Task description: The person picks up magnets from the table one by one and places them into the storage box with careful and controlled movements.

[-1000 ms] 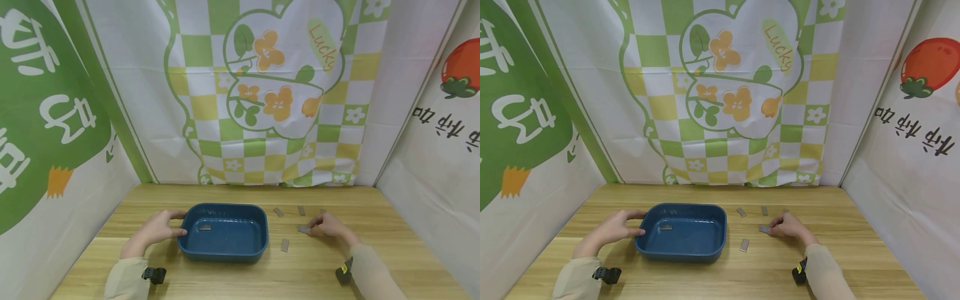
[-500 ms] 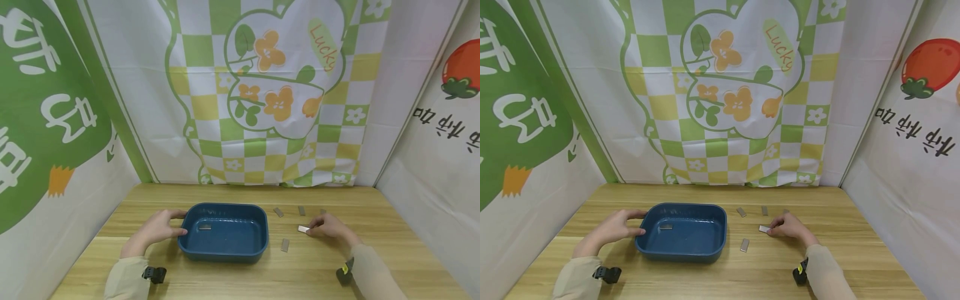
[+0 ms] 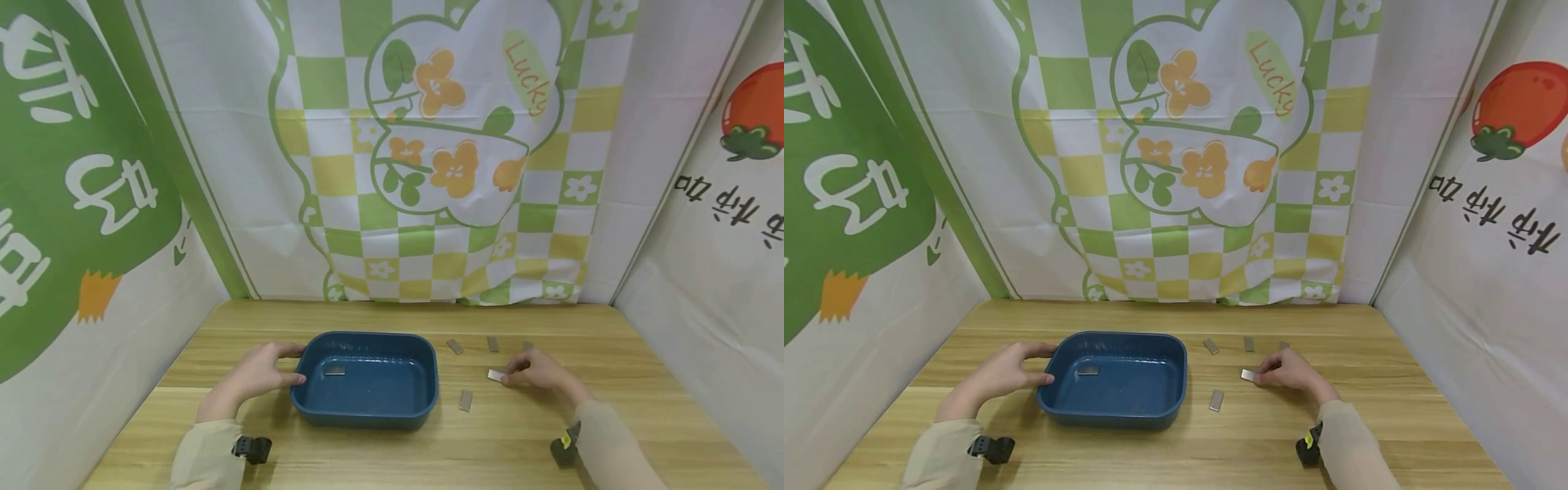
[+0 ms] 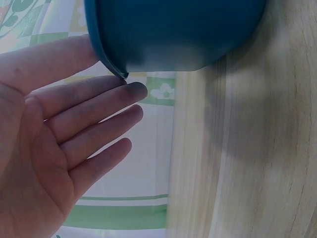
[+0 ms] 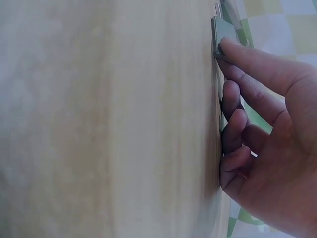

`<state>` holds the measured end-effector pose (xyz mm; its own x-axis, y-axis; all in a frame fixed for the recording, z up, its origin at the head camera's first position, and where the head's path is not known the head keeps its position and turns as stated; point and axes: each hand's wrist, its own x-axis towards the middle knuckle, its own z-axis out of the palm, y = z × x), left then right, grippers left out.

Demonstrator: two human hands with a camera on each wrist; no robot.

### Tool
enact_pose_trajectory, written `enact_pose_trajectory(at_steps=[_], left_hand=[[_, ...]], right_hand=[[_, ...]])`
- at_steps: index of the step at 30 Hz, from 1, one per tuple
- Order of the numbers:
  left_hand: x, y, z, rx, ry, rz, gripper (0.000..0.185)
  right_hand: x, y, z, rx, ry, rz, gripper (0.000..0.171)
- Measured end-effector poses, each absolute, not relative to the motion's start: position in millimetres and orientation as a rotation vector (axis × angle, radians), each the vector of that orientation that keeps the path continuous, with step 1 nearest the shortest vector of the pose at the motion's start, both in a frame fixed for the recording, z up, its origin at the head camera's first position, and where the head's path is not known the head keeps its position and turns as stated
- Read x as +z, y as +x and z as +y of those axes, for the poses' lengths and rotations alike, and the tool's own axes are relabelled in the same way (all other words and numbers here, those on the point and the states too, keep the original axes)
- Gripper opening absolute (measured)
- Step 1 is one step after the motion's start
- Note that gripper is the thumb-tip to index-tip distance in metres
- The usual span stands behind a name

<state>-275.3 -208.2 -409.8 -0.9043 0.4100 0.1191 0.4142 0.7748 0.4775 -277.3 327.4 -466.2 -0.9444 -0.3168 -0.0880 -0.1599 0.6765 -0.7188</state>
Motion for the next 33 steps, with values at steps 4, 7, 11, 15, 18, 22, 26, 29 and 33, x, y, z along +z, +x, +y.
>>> enact_pose_trajectory(at_steps=[4, 7, 11, 15, 18, 22, 26, 29, 33], left_hand=[[-409.2, -274.7, -208.1, -0.805, -0.681, -2.955, 0.055], [-409.0, -274.6, -208.3, -0.816, -0.680, -2.958, 0.055], [-409.2, -274.9, -208.6, -0.822, -0.684, -2.956, 0.056], [-409.6, -274.9, -208.9, -0.819, -0.680, -2.954, 0.056], [-409.7, -274.6, -209.1, -0.817, -0.675, -2.957, 0.057], [-410.3, -275.0, -209.2, -0.810, -0.670, -2.957, 0.057], [-410.9, -275.6, -209.1, -0.811, -0.666, -2.961, 0.056], [-410.7, -275.4, -208.9, -0.814, -0.663, -2.966, 0.055], [-410.3, -275.0, -208.7, -0.820, -0.659, -2.969, 0.055]], right_hand=[[-466.6, -276.2, 329.1, -1.118, -0.419, 2.689, 0.019], [-467.9, -275.8, 331.4, -1.117, -0.431, 2.700, 0.019], [-469.5, -275.5, 334.2, -1.129, -0.402, 2.712, 0.020], [-469.3, -275.3, 335.3, -1.133, -0.377, 2.716, 0.021], [-468.7, -274.7, 335.1, -1.141, -0.368, 2.721, 0.021], [-467.0, -272.7, 333.7, -1.167, -0.333, 2.711, 0.023], [-466.2, -271.5, 333.1, -1.174, -0.320, 2.710, 0.024], [-467.0, -271.8, 333.8, -1.186, -0.325, 2.707, 0.024], [-468.2, -272.2, 334.8, -1.203, -0.330, 2.697, 0.024]])
